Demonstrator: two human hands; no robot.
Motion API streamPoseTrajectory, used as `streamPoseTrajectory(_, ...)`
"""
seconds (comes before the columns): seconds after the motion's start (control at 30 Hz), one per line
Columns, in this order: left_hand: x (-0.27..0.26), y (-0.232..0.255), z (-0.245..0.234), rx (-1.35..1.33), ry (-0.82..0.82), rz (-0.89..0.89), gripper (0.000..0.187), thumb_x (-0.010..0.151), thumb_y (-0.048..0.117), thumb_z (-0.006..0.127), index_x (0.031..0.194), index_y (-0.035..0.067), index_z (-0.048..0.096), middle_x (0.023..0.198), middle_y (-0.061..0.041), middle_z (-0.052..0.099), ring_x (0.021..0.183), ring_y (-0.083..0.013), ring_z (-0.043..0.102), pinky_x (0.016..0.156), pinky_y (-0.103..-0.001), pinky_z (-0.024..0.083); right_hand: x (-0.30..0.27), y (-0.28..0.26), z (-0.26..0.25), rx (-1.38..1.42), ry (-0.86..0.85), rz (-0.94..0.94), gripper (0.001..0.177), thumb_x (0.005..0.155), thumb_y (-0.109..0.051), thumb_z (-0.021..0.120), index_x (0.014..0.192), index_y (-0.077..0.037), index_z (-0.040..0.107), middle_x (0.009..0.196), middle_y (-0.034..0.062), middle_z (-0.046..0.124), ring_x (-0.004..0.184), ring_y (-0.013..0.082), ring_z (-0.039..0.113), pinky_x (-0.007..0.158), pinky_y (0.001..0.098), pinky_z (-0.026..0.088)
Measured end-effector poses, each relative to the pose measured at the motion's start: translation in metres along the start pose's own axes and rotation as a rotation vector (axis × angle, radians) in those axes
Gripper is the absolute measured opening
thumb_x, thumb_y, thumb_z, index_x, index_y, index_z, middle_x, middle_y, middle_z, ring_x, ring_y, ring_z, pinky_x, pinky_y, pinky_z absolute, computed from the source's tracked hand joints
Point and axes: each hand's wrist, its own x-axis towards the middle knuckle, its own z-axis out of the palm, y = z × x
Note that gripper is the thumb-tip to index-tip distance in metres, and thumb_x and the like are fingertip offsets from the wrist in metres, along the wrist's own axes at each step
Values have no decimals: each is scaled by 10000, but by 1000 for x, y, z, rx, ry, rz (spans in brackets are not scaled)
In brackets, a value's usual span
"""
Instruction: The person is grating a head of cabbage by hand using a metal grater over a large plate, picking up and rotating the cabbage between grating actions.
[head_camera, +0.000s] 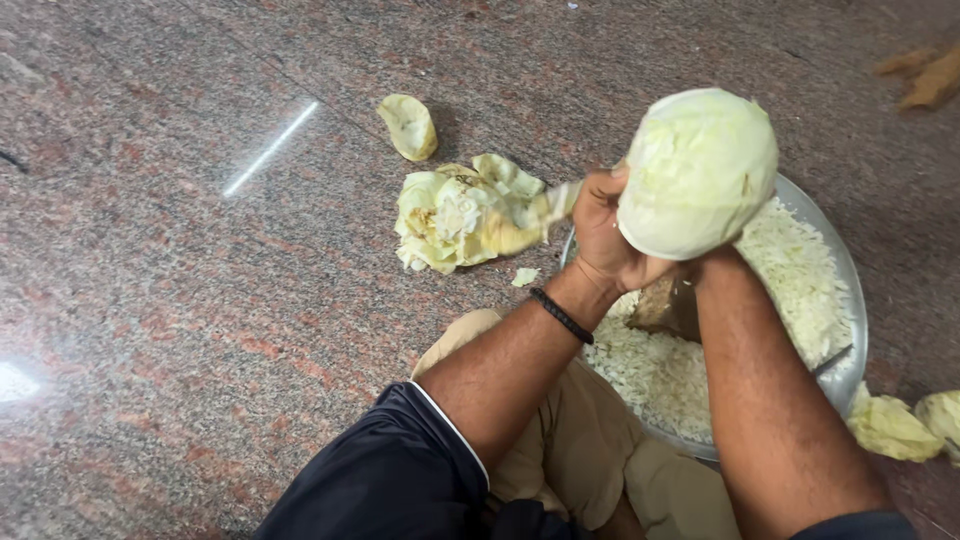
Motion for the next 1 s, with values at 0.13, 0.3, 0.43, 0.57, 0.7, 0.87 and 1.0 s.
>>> streamPoseTrajectory(0.13,14,21,-11,201,109,158,730,984,448,479,1533,-32,452,1407,-282,584,1243,-435,601,1071,-548,498,-25,15,-4,-237,-129,121,274,1016,-129,560,1225,38,619,1034,143,648,807,189,640,658,365,541)
streamPoseTrajectory(0.3,24,24,-15,179,120,282,641,1064,421,447,1488,-60,459,1397,-249,611,1215,-395,627,1012,-512,523,-25,19,11,117,-102,47,277,1007,-75,548,1247,37,629,1069,59,691,842,80,686,707,274,585)
streamPoseTrajectory(0.43,24,35,-2,249,194,279,675,1006,408,448,1503,-48,473,1399,-220,626,1255,-363,627,1120,-482,508,6,17,35,248,-176,132,400,1155,-310,572,1298,58,635,1036,113,709,643,129,535,502,294,425)
streamPoseTrajectory(0.57,15,68,8,69,-278,204,656,1079,376,381,1499,-120,479,1369,-313,628,1184,-416,634,1014,-532,519,25,22,41,-447,-110,76,427,1038,-270,564,1305,63,569,1153,129,696,1006,198,705,861,339,586)
streamPoseTrajectory(0.7,21,80,16,280,232,430,656,951,413,535,1465,8,488,1388,-159,618,1255,-338,605,1078,-525,480,3,55,39,-1207,-150,-47,653,865,-312,733,1335,88,518,1193,234,634,1081,344,643,911,435,549)
streamPoseTrajectory(0.87,24,88,18,277,264,473,644,951,359,582,1476,-3,488,1407,-147,616,1286,-322,601,1114,-504,478,-20,102,50,-1386,30,-258,829,697,-305,855,1338,82,500,1207,287,585,1125,453,589,922,522,521)
streamPoseTrajectory(1.0,21,94,18,314,355,477,644,928,363,580,1461,12,489,1385,-152,612,1260,-330,602,1072,-519,484,-18,117,59,-1472,90,-294,508,771,-231,802,1160,27,602,1163,234,600,1110,426,601,918,533,526)
